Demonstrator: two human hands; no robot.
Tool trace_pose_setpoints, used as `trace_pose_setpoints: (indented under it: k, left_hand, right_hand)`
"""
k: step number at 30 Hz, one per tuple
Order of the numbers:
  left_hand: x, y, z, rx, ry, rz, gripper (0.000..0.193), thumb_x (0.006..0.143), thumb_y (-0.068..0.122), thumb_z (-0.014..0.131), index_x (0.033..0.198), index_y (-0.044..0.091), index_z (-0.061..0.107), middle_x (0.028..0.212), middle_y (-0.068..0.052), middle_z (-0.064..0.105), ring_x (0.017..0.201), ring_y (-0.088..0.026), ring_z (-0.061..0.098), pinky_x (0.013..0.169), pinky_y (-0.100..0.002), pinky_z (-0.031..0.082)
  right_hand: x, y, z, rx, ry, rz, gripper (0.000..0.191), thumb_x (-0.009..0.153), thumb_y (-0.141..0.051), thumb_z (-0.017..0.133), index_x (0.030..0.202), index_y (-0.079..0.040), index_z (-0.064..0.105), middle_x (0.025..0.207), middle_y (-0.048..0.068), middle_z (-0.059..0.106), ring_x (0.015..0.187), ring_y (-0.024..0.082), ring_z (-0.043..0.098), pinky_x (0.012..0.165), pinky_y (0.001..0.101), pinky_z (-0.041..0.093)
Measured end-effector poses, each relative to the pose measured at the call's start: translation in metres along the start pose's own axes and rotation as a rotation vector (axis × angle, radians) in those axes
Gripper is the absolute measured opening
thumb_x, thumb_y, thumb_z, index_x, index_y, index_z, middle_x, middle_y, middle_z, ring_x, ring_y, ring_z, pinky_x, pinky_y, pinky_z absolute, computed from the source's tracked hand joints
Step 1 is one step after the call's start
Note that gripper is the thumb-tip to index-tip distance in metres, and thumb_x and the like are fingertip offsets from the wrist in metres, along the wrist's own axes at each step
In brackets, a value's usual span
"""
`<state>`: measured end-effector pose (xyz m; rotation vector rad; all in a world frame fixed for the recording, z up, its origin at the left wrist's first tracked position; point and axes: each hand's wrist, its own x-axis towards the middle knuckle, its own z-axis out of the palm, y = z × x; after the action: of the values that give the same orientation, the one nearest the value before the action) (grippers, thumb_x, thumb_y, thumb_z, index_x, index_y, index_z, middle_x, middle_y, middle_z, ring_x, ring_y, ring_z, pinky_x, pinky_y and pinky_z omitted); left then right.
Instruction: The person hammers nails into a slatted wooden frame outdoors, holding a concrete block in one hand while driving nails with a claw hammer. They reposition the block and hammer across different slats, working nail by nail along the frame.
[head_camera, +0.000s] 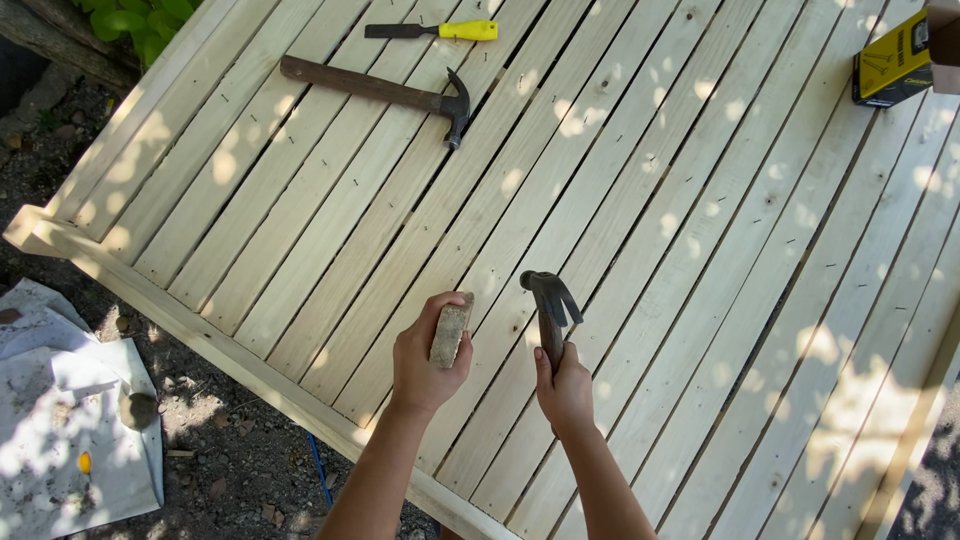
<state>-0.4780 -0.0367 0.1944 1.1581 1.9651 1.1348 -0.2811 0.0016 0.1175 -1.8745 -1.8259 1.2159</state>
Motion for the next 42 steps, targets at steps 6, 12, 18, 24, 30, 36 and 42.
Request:
trace_pose_setpoints:
  k: [6,12,18,24,30,36,42]
  left_hand:
    - [0.0,-0.007,-0.003,-0.018,0.03,-0.065,0.044,0.083,0.005,0.072,0.122,0.017,0.059,0.082,-0.01,0.074,0.07,-0.027,0.076,0.066,-0.034,0.06]
    - [0.004,-0.008,-0.001,-0.043,0.104,0.073,0.046,0.08,0.001,0.071,0.122,0.016,0.058,0.089,-0.008,0.075,0.075,-0.027,0.075,0.067,-0.033,0.06]
    - [0.003,-0.011,0.0,-0.065,0.132,0.024,0.042,0.082,0.003,0.07,0.119,0.018,0.059,0.089,-0.007,0.075,0.072,-0.027,0.077,0.065,-0.033,0.06]
    - [-0.002,-0.006,0.005,-0.015,0.13,0.077,0.043,0.08,0.001,0.071,0.117,0.018,0.058,0.086,-0.007,0.075,0.075,-0.03,0.075,0.066,-0.035,0.06]
    - [0.005,-0.016,-0.003,-0.036,0.106,-0.042,0.043,0.081,0.003,0.07,0.12,0.016,0.057,0.089,-0.004,0.076,0.075,-0.023,0.079,0.066,-0.032,0.063]
    - [-0.005,-0.023,-0.013,-0.159,0.141,-0.076,0.044,0.082,0.001,0.07,0.122,0.014,0.058,0.107,-0.007,0.077,0.082,-0.022,0.081,0.072,-0.031,0.064]
    - [-0.005,-0.043,-0.038,-0.221,0.23,-0.013,0.043,0.083,-0.002,0.071,0.122,0.009,0.058,0.119,-0.009,0.076,0.099,-0.019,0.076,0.085,-0.031,0.061]
  right_hand:
    - [0.02,-0.012,0.001,-0.125,0.045,-0.084,0.037,0.102,-0.04,0.058,0.097,-0.003,0.056,0.064,0.017,0.066,0.055,0.037,0.064,0.051,0.046,0.049]
    - [0.022,0.004,-0.006,0.535,0.152,-0.491,0.028,0.107,-0.028,0.061,0.104,-0.001,0.053,0.074,0.016,0.058,0.058,0.033,0.052,0.058,0.0413,0.045]
    - [0.018,0.005,0.018,-0.059,0.036,-0.007,0.033,0.103,-0.034,0.06,0.104,-0.001,0.057,0.073,0.016,0.068,0.06,0.031,0.065,0.057,0.0425,0.052]
    - [0.027,-0.009,-0.003,0.123,0.15,-0.134,0.038,0.104,-0.041,0.057,0.103,-0.003,0.058,0.07,0.015,0.066,0.058,0.031,0.062,0.058,0.0443,0.052]
    - [0.015,-0.007,0.02,0.033,0.024,-0.223,0.042,0.103,-0.041,0.058,0.107,0.0,0.052,0.075,0.013,0.062,0.063,0.028,0.056,0.059,0.0425,0.048]
    - [0.016,-0.011,0.031,0.346,-0.138,0.358,0.04,0.101,-0.044,0.056,0.098,-0.004,0.05,0.058,0.007,0.052,0.042,0.02,0.05,0.044,0.0381,0.045]
    - [0.013,-0.004,0.015,0.55,-0.188,0.405,0.042,0.101,-0.045,0.056,0.095,-0.004,0.048,0.055,0.007,0.049,0.037,0.018,0.046,0.038,0.0372,0.042]
